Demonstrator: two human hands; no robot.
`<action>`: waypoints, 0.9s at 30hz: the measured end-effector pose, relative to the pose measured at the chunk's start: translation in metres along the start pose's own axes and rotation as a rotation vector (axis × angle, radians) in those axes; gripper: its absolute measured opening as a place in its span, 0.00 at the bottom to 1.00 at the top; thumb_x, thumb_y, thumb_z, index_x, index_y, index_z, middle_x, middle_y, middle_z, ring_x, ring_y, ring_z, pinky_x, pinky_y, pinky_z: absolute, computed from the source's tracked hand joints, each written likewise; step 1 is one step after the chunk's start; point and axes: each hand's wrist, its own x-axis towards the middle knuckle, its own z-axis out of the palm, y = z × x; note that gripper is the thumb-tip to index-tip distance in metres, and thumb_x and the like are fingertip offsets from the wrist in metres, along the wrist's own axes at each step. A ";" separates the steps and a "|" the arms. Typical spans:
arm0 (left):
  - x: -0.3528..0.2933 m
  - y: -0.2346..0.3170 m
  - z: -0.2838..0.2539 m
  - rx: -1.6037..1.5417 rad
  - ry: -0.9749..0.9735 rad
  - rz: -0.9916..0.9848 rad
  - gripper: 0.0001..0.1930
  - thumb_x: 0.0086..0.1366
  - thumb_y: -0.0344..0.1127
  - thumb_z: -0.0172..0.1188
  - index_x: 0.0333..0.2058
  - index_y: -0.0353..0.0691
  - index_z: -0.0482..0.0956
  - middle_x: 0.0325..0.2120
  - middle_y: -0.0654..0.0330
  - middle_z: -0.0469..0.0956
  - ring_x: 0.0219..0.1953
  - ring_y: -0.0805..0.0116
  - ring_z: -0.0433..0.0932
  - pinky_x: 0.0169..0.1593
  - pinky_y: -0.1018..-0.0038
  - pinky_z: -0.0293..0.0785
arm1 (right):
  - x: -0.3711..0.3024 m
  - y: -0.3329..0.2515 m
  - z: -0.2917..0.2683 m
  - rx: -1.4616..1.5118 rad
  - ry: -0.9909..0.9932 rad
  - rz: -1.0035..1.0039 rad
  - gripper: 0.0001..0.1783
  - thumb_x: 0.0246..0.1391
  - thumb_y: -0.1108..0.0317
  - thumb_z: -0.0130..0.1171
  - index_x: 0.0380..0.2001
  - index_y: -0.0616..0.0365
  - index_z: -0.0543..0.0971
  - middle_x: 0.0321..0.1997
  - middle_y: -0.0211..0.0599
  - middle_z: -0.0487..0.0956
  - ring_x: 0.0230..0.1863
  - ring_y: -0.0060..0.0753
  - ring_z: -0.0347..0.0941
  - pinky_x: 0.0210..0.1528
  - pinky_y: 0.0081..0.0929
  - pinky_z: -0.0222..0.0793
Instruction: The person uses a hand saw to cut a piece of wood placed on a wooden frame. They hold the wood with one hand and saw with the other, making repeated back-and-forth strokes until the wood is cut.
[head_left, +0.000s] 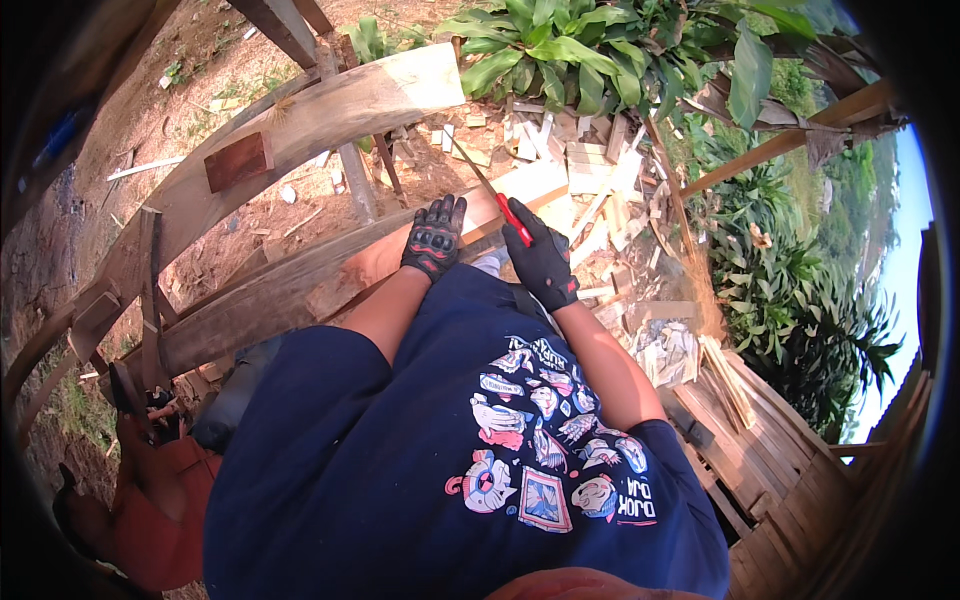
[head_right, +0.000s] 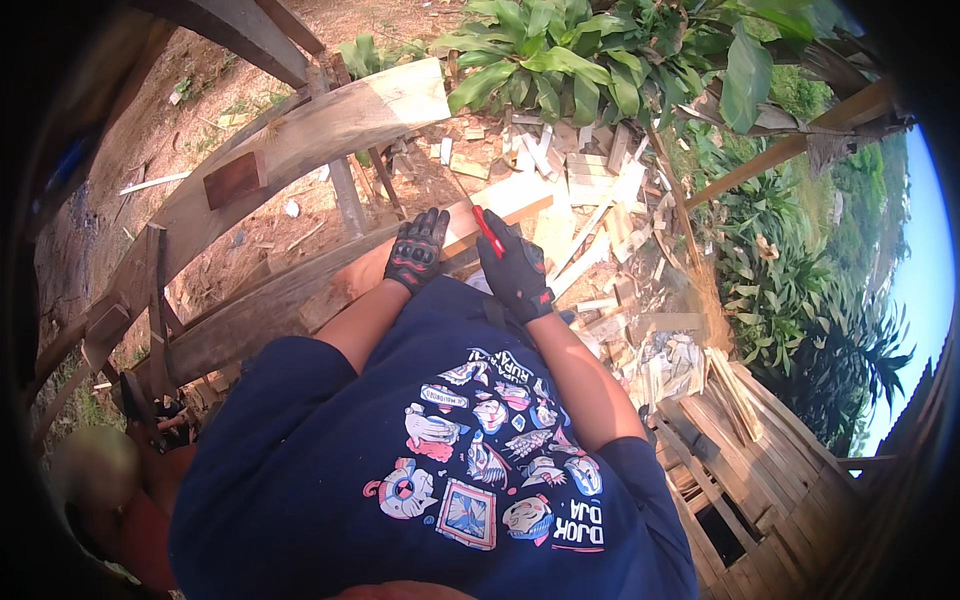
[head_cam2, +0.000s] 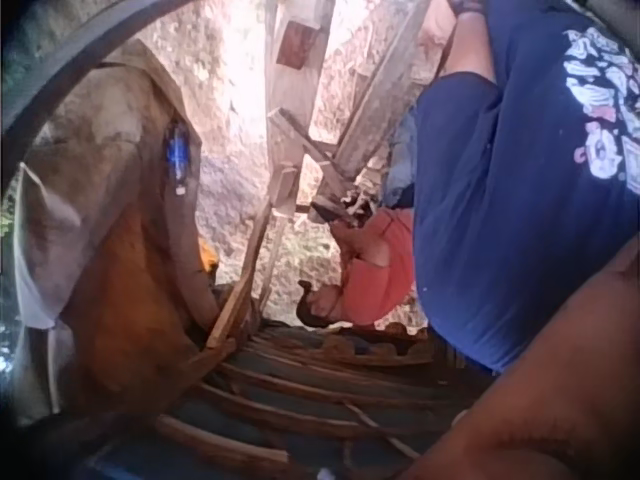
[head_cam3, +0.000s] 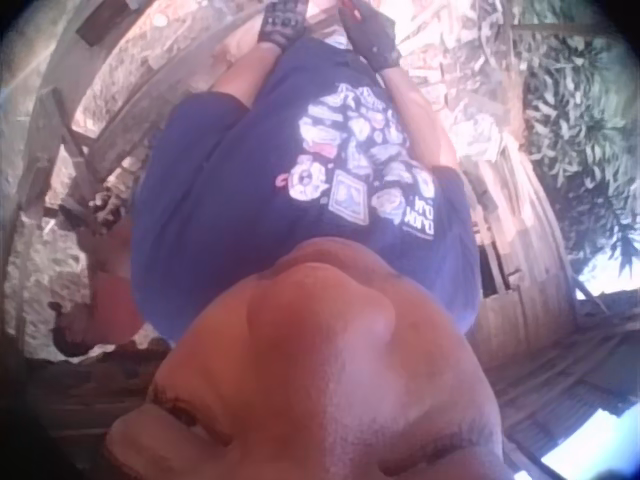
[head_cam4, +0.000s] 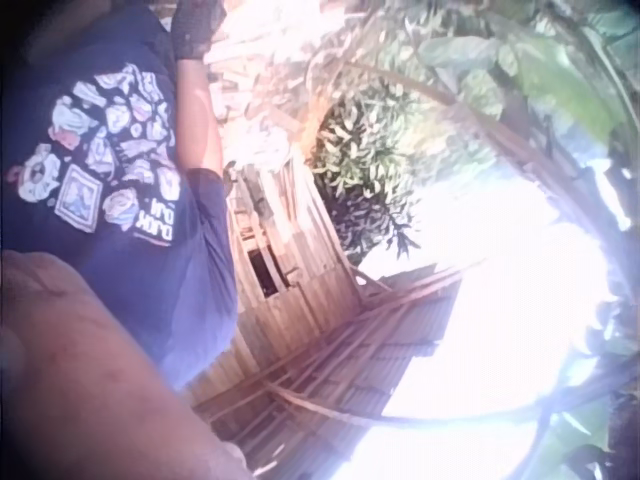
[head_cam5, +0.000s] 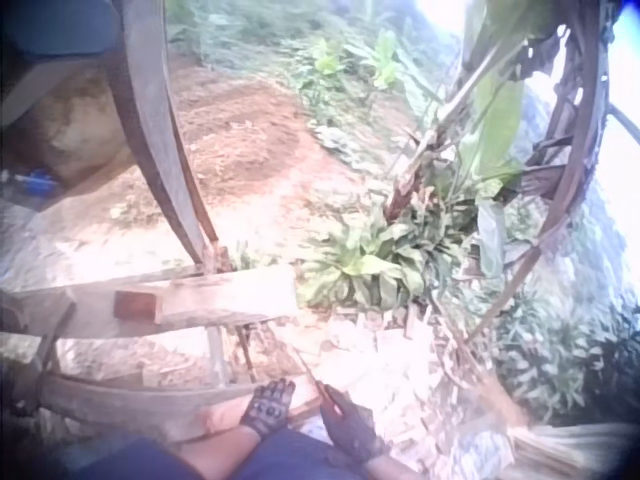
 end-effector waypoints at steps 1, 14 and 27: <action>-0.003 0.000 0.002 0.002 0.010 0.012 0.49 0.64 0.41 0.73 0.80 0.39 0.58 0.78 0.43 0.64 0.78 0.42 0.66 0.77 0.44 0.63 | 0.020 -0.006 0.008 -0.026 -0.022 0.025 0.28 0.71 0.56 0.63 0.71 0.49 0.79 0.63 0.56 0.85 0.59 0.62 0.85 0.61 0.50 0.80; 0.001 0.001 0.000 0.012 0.046 -0.003 0.42 0.67 0.38 0.64 0.78 0.37 0.61 0.75 0.43 0.67 0.76 0.45 0.68 0.75 0.44 0.65 | -0.120 -0.009 -0.083 0.130 -0.040 0.160 0.29 0.74 0.58 0.63 0.73 0.54 0.77 0.68 0.49 0.84 0.66 0.48 0.83 0.67 0.43 0.77; 0.001 0.008 -0.012 -0.029 0.031 -0.010 0.42 0.67 0.32 0.62 0.79 0.38 0.60 0.77 0.43 0.64 0.78 0.43 0.65 0.78 0.44 0.62 | 0.028 0.003 0.010 0.041 0.064 0.001 0.28 0.71 0.53 0.64 0.69 0.51 0.82 0.62 0.55 0.87 0.61 0.54 0.86 0.66 0.43 0.78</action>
